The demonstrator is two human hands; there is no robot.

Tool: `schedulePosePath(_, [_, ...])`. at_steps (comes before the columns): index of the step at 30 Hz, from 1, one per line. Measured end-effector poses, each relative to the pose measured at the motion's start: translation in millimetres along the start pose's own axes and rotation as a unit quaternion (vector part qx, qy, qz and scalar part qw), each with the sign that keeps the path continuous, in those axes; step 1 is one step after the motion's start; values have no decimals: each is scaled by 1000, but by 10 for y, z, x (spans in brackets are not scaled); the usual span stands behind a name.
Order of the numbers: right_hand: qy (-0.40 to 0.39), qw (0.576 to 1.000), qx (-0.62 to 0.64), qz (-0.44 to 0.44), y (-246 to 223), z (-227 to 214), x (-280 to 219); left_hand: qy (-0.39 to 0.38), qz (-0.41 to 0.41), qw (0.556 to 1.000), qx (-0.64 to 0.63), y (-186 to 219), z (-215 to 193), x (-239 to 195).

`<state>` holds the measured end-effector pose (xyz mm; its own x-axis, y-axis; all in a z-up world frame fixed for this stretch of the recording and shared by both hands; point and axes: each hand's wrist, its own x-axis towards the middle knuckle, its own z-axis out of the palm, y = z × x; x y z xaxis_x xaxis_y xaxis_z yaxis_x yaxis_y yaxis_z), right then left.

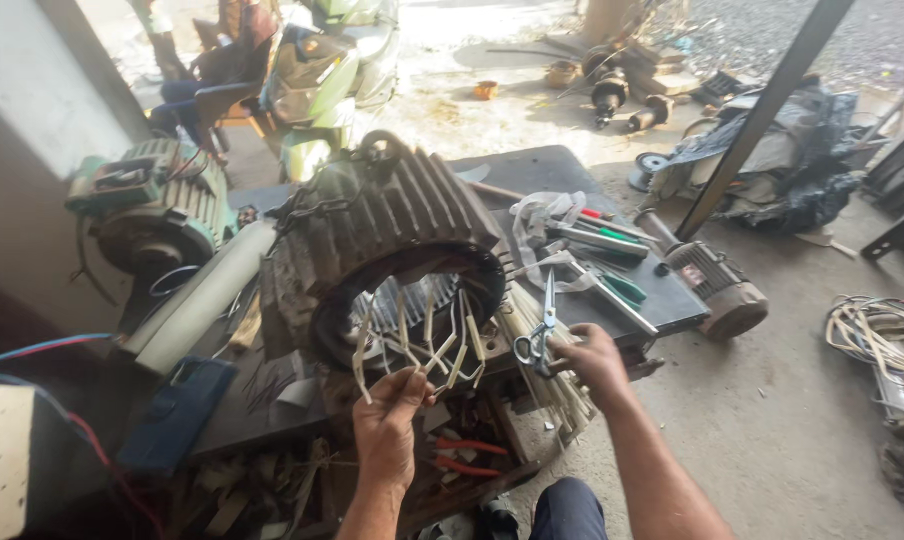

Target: The person works on an electric motor stator, inserting white insulating strips into the copper windings and adjusting them by hand. The person uses pliers to trim and position the strips and continues to arrange the windings throughout the clip.

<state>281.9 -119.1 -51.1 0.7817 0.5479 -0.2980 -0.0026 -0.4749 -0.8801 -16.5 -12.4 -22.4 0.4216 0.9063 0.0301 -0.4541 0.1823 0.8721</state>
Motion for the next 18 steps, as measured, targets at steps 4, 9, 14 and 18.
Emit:
schedulePosePath(4, [7, 957, -291, -14, -407, 163, -136, 8, -1, 1000, -4, -12, -30, -87])
schedulePosePath(9, [-7, 908, -417, -46, -648, 291, -216, 27, -1, 999, 22, 27, -64, -79])
schedulePosePath(14, [18, 961, -276, -25, -448, 328, -184, 33, 10, 999, 30, 25, -73, -57])
schedulePosePath(18, [4, 976, 213, 41, -165, 113, -102, 48, -10, 998, 50, 93, -75, -38])
